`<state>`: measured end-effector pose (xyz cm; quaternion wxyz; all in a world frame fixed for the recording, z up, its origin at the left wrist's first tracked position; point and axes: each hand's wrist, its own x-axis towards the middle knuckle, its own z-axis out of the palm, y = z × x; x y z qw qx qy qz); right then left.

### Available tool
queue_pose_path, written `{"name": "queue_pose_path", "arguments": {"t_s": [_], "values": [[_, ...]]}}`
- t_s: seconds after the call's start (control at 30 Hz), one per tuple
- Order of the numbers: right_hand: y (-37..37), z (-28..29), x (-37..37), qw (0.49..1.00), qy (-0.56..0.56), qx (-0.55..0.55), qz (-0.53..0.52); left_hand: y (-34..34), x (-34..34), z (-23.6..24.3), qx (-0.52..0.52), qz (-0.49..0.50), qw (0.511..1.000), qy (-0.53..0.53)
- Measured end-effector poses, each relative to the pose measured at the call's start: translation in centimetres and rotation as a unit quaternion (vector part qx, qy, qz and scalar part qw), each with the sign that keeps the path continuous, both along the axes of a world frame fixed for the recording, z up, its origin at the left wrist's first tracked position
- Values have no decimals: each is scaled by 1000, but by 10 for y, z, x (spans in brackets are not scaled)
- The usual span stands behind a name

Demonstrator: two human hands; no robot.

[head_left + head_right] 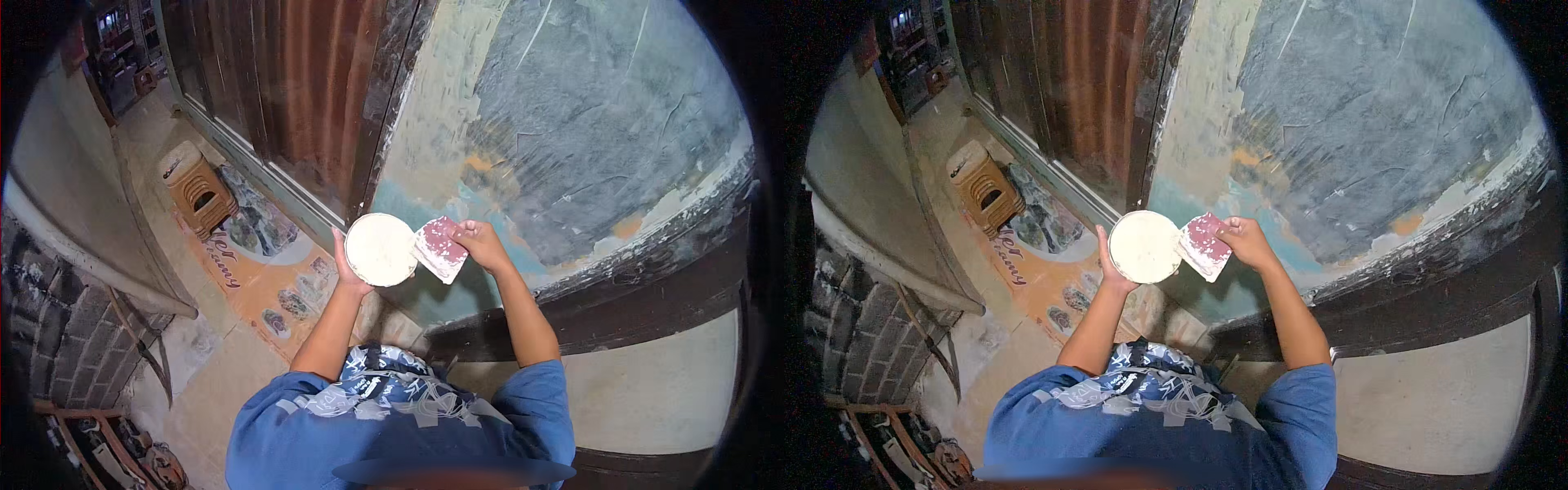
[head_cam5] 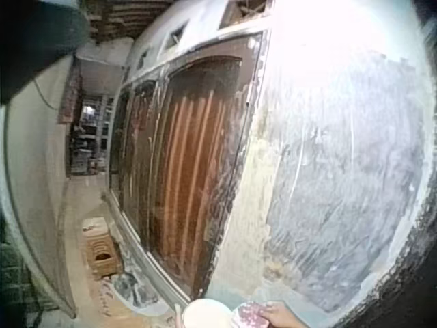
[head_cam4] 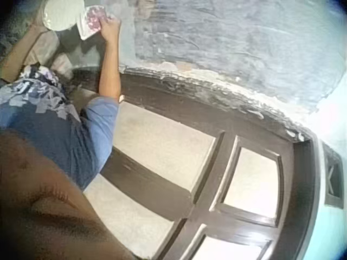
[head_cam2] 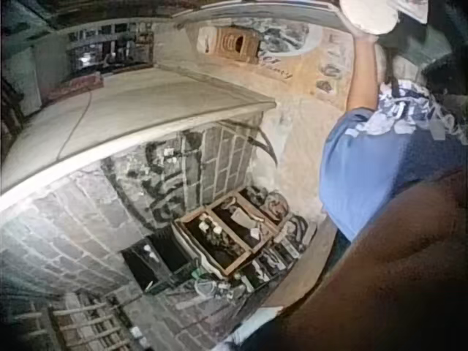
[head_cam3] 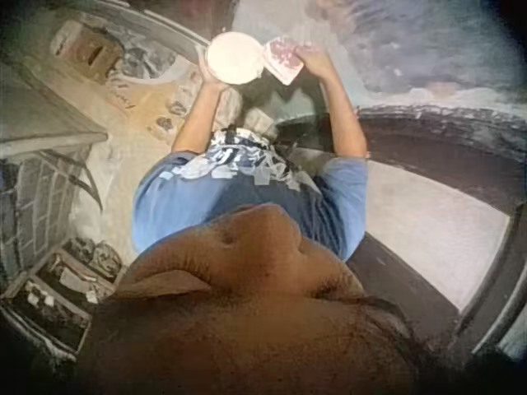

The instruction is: The person patches a damaged wall surface with putty using a plastic scraper.

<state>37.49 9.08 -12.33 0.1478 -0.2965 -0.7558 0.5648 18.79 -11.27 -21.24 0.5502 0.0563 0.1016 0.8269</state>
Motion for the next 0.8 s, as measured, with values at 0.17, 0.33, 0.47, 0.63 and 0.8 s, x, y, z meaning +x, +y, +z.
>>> {"name": "queue_pose_path", "arguments": {"t_s": [0.17,0.33,0.47,0.63,0.8], "values": [[-18,17,0,998,40,-8,-47,-3,-6,-5,40,-28,999,-2],[-29,9,-4,997,18,68,-20,-12,-8,0,31,-39,999,-9],[-40,-1,-12,983,-7,181,-22,-11,-16,-12,29,-25,999,-2],[-58,16,-14,952,8,304,-26,-12,-21,-12,26,-42,998,-46],[-46,21,-13,928,44,367,-49,-9,-23,-18,66,-68,995,-7]]}}
